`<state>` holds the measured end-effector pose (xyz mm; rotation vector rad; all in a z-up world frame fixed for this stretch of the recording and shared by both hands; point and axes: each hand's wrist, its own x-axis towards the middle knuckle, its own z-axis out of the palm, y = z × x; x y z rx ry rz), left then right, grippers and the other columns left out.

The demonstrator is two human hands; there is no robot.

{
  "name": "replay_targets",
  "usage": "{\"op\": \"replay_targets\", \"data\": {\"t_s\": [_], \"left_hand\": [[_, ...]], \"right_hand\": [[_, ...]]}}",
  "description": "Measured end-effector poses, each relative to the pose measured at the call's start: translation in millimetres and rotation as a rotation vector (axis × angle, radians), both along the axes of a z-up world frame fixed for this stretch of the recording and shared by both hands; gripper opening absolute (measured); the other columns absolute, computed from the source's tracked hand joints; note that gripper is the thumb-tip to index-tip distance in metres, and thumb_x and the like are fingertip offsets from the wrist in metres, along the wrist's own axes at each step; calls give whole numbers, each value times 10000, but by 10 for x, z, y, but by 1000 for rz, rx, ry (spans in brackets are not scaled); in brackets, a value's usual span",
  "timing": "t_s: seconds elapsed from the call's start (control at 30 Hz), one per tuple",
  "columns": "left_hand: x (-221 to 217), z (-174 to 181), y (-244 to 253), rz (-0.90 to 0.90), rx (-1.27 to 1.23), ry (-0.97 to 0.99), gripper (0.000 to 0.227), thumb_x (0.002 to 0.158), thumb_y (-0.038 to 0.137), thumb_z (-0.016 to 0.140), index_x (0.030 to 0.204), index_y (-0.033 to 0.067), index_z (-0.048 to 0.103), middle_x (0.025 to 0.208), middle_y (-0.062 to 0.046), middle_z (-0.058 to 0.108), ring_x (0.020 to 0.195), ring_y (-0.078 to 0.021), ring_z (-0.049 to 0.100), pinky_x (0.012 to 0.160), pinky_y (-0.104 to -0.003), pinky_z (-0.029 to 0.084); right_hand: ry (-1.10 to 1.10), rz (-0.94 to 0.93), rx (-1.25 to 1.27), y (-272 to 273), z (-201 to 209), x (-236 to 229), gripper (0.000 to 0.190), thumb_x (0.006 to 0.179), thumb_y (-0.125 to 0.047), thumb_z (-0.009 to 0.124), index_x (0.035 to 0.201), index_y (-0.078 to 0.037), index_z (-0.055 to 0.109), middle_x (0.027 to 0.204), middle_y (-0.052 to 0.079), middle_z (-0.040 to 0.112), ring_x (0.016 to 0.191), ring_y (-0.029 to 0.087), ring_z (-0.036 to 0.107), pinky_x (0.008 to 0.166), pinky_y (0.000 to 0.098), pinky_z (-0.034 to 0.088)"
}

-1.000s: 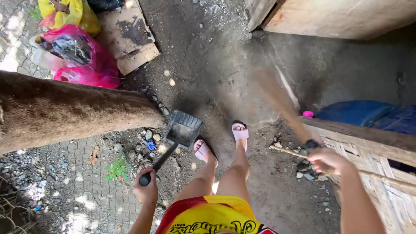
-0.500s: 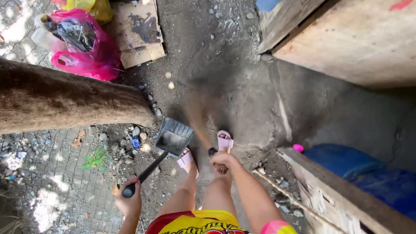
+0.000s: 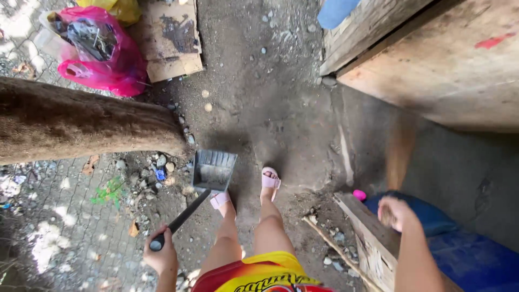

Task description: Sweeping the ground in an outdoor area using a broom and a dustpan.

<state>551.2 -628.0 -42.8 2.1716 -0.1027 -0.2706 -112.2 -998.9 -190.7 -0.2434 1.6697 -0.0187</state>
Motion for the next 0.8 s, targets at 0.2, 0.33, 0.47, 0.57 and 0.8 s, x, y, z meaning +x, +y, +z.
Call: {"op": "replay_targets", "data": {"t_s": [0.2, 0.33, 0.47, 0.57, 0.8], "left_hand": [[-89, 95, -131, -7, -66, -23, 87, 942, -51, 717, 1019, -22, 691, 1111, -118, 742, 1104, -228, 708, 1052, -389, 554], [-93, -99, -283, 26, -131, 23, 99, 926, -34, 713, 1012, 3, 684, 1120, -102, 729, 1108, -220, 702, 1030, -404, 565], [-127, 1, -526, -28, 52, -34, 55, 933, -24, 719, 981, 0, 706, 1127, -131, 744, 1127, -248, 710, 1076, -416, 555], [-70, 69, -614, -26, 38, -8, 41, 944, -11, 718, 979, 7, 705, 1148, -132, 737, 1150, -257, 701, 1079, -422, 545], [-3, 16, -513, -45, -96, -74, 67, 948, -51, 705, 1005, -17, 698, 1145, -141, 734, 1204, -279, 700, 1122, -430, 527]], "right_hand": [[-199, -88, 61, -536, -1071, 1855, 192, 880, -238, 600, 761, -87, 603, 668, 69, 605, 564, 204, 588, 579, 362, 528], [-630, 423, 236, 245, -901, 3667, 350, 835, -211, 687, 566, -195, 463, 479, -25, 449, 360, 131, 395, 351, 306, 314], [-538, 747, 59, 176, 309, 4035, 130, 753, -67, 681, 651, -3, 631, 547, 120, 630, 442, 237, 610, 417, 382, 495], [-567, 697, 27, 195, 775, 3397, 116, 770, -82, 705, 729, -18, 618, 565, 91, 621, 454, 197, 602, 425, 349, 476], [-273, 49, 160, 127, 947, 1568, 204, 850, -53, 720, 927, -82, 533, 632, 13, 586, 483, 164, 569, 433, 334, 484]]}}
